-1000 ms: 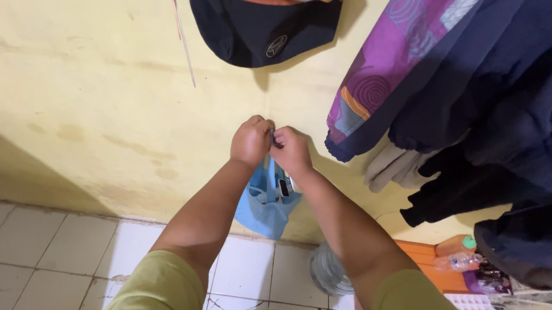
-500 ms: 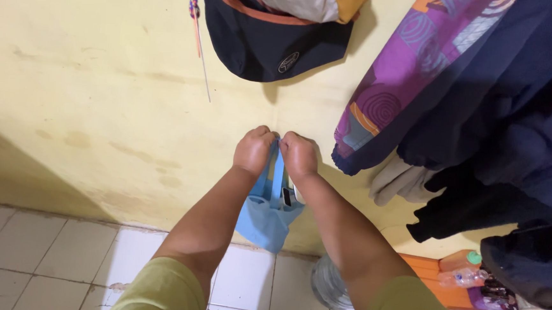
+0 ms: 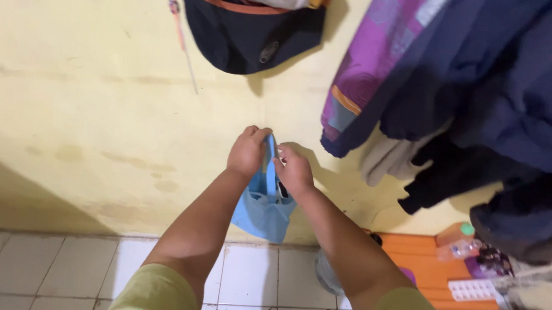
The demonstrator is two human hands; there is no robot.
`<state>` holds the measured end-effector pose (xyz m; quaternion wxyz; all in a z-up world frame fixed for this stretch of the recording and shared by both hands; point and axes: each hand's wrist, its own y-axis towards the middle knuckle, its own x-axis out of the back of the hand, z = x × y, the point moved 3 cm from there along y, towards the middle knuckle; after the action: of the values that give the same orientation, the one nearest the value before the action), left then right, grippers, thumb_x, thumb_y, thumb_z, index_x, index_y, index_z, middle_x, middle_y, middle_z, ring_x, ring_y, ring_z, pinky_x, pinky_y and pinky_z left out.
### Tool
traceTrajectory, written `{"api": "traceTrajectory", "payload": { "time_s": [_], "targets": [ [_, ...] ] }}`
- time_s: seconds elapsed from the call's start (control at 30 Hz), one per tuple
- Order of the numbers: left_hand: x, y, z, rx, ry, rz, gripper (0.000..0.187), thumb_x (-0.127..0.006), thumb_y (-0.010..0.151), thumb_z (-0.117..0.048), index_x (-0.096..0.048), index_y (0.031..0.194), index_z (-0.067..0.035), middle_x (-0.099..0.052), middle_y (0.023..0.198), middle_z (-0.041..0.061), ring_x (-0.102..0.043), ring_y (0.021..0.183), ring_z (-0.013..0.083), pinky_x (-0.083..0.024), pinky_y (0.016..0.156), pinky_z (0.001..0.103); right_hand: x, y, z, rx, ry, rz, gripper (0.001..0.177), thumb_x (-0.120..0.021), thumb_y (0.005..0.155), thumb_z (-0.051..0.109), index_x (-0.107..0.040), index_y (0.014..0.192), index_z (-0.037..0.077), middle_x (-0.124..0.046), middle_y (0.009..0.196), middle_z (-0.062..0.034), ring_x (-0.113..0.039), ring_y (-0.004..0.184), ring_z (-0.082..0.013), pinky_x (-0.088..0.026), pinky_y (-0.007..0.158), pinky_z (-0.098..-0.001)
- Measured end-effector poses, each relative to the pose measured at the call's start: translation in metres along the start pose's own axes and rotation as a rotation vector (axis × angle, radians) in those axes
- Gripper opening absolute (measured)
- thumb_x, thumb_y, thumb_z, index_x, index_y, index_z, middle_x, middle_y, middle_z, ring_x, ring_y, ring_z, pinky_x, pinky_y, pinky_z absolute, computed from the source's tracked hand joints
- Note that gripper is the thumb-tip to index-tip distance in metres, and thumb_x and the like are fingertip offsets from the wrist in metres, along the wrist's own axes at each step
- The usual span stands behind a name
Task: The person picks up several household items before storing a water bottle in the refrigerator.
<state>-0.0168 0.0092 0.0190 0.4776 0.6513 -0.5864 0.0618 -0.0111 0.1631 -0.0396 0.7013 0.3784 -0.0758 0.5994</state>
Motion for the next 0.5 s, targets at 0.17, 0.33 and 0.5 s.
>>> {"api": "traceTrajectory", "payload": {
  "time_s": [0.17, 0.33, 0.5],
  "targets": [
    [0.0, -0.015, -0.016, -0.103, 0.05, -0.062, 0.043, -0.063, 0.082, 0.003, -0.067, 0.123, -0.009, -0.063, 0.118, 0.018, -0.06, 0.111, 0.0393, -0.05, 0.096, 0.046, 0.031, -0.046, -0.022, -0.055, 0.098, -0.104, 0.037, -0.077, 0.087, 0.014, -0.068, 0.121, 0.005, -0.075, 0.1, -0.0143, -0.075, 0.088, -0.0259, -0.06, 0.08, -0.035],
    [-0.012, -0.073, -0.075, -0.267, 0.01, -0.177, 0.045, -0.067, 0.081, 0.001, -0.063, 0.126, 0.0, -0.059, 0.127, 0.025, -0.055, 0.117, 0.0449, -0.045, 0.101, 0.05, 0.057, -0.133, -0.077, -0.268, 0.173, -0.229, 0.031, -0.073, 0.09, 0.018, -0.069, 0.119, 0.007, -0.076, 0.099, -0.0099, -0.076, 0.085, -0.0194, -0.061, 0.079, -0.0313],
    [-0.093, -0.173, -0.098, -0.254, -0.369, 0.15, 0.034, -0.068, 0.085, -0.003, -0.066, 0.118, -0.004, -0.067, 0.115, 0.02, -0.062, 0.109, 0.0404, -0.049, 0.095, 0.047, 0.078, -0.259, -0.158, -0.418, -0.032, -0.383, 0.023, -0.072, 0.089, 0.023, -0.075, 0.107, 0.008, -0.073, 0.081, -0.0068, -0.07, 0.074, -0.0128, -0.056, 0.071, -0.0291]
  ]
}}
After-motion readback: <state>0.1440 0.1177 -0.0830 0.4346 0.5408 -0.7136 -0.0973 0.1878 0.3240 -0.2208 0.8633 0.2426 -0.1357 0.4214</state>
